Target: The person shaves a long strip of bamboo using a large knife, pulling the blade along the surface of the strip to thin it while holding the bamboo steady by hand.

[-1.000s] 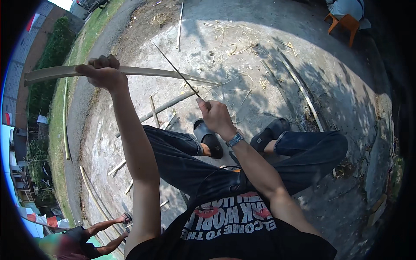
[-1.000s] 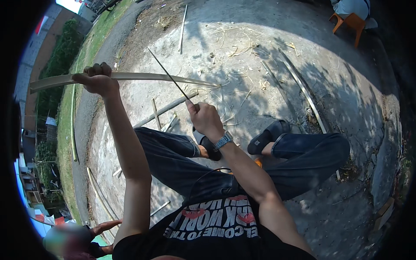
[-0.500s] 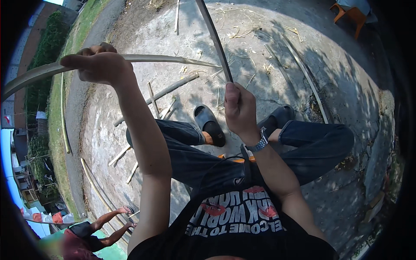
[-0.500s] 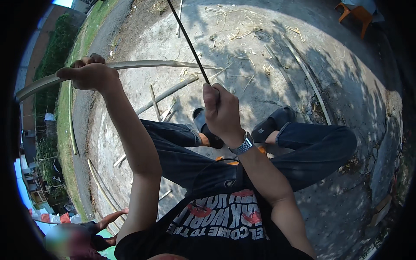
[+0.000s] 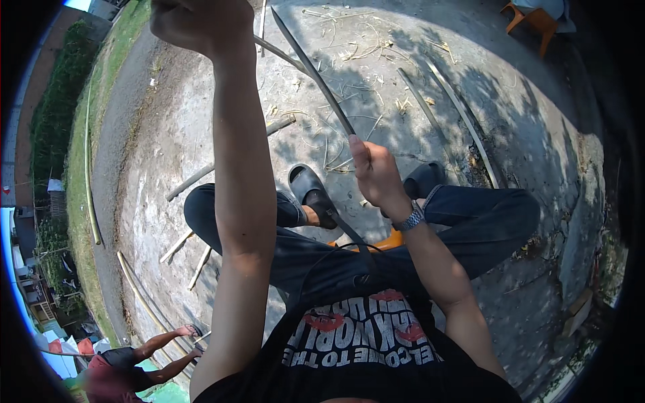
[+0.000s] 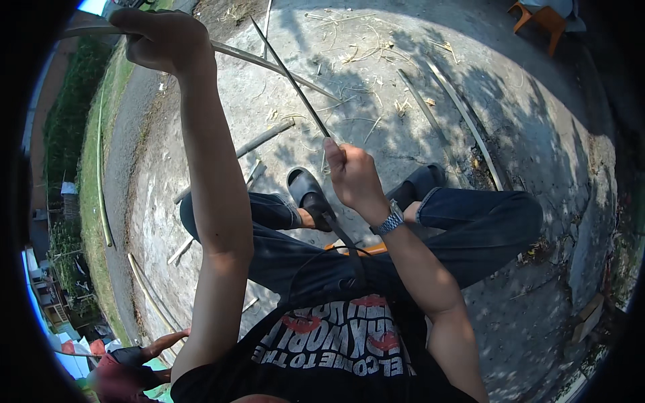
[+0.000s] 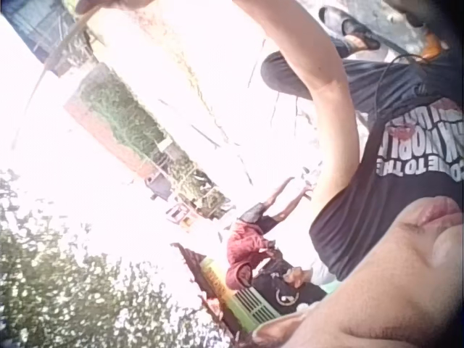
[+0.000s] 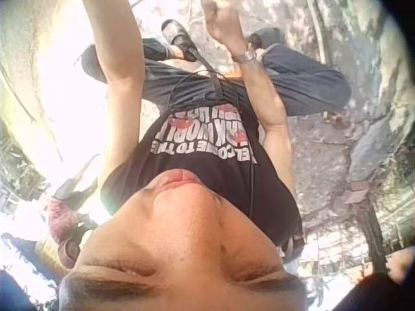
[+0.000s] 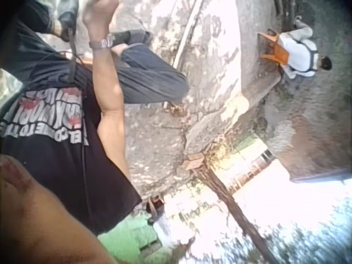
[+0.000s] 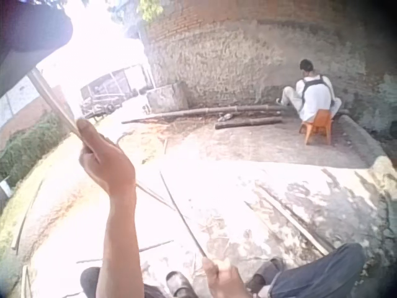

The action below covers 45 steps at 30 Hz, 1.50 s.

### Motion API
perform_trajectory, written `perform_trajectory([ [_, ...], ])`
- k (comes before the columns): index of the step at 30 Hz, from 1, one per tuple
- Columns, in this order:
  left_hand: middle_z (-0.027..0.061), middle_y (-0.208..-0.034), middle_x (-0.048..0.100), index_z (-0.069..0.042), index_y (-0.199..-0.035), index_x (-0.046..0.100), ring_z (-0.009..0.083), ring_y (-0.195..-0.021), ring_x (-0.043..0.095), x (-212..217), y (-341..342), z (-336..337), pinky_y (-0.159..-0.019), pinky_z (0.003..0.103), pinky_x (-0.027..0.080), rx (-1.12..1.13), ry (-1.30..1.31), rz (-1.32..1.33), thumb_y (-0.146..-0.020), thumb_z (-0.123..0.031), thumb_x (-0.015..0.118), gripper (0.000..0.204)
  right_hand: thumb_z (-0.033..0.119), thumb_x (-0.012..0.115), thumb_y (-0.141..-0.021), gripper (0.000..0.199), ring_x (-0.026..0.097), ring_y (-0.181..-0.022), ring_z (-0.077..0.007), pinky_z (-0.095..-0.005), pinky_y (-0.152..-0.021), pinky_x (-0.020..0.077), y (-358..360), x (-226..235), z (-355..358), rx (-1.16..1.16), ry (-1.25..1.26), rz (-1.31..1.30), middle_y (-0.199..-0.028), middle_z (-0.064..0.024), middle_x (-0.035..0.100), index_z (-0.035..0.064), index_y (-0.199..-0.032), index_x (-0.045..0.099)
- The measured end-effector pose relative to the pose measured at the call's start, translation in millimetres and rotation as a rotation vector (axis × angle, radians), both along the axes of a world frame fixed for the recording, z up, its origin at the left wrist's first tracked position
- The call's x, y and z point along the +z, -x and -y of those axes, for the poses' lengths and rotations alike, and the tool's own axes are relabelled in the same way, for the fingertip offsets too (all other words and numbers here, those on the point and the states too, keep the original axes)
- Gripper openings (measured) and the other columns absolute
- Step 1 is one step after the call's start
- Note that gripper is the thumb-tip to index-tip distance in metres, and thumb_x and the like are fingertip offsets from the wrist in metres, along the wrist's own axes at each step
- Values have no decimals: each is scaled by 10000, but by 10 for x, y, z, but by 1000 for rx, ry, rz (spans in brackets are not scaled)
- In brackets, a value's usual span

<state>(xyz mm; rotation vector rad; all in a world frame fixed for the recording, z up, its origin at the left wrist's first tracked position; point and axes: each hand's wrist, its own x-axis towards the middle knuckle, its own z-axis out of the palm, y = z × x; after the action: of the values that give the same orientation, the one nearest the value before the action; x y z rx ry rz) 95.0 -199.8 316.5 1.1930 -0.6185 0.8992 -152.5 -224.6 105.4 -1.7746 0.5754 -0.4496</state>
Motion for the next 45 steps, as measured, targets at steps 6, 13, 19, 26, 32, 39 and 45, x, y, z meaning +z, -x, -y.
perform_trajectory([
  [6,-8,-531,353,-47,-569,408,111,-543,338,228,-62,454,-526,360,279,-49,-1,-43,-1043,-545,471,691,467,469,-1054,637,494,-478,-251,-436,-528,410,24,-208,136,-186,-314,-58,-520,-161,467,-33,-662,526],
  [13,-6,-517,371,-12,-563,464,108,-554,368,186,-2,920,-526,356,310,-84,-19,-44,-1038,-560,477,725,535,445,-1048,701,491,-478,-252,-434,-525,415,-110,-303,294,-122,-241,-71,-518,-147,467,-39,-649,493],
  [19,-23,-532,361,-48,-573,409,99,-550,345,337,6,870,-515,337,289,-60,-15,14,-1045,-558,463,697,530,450,-1055,636,408,-380,-83,-288,-371,317,-75,291,263,-203,-304,341,-493,24,419,71,-614,449],
  [26,-15,-569,421,-56,-577,443,99,-571,387,162,-315,639,-528,337,303,-58,-33,-9,-1022,-616,467,716,581,484,-1025,573,394,-409,-56,-235,-389,317,-135,-78,467,-159,-648,-45,-549,42,426,106,-703,476],
  [32,6,-566,430,-39,-557,445,127,-548,399,318,-283,569,-525,348,328,-58,-10,-91,-999,-664,459,766,522,468,-1047,602,500,-479,-170,-339,-481,404,-500,97,154,-177,-126,265,-551,-56,467,10,-736,530],
  [39,-13,-624,358,-135,-662,342,117,-524,271,1,-309,559,-487,334,251,-126,27,-80,-1029,-561,465,576,561,362,-1012,782,698,-840,-469,-514,-802,561,-254,-2564,206,-238,-147,-573,-758,-343,667,-98,-749,691],
  [45,-2,-574,372,-120,-775,332,104,-449,322,230,-346,-321,-410,267,280,-261,81,-31,-1061,-524,380,498,545,444,-1019,692,676,-679,-358,-470,-675,519,-195,-1361,-132,-151,-49,-409,-632,-213,630,-51,-719,627],
])
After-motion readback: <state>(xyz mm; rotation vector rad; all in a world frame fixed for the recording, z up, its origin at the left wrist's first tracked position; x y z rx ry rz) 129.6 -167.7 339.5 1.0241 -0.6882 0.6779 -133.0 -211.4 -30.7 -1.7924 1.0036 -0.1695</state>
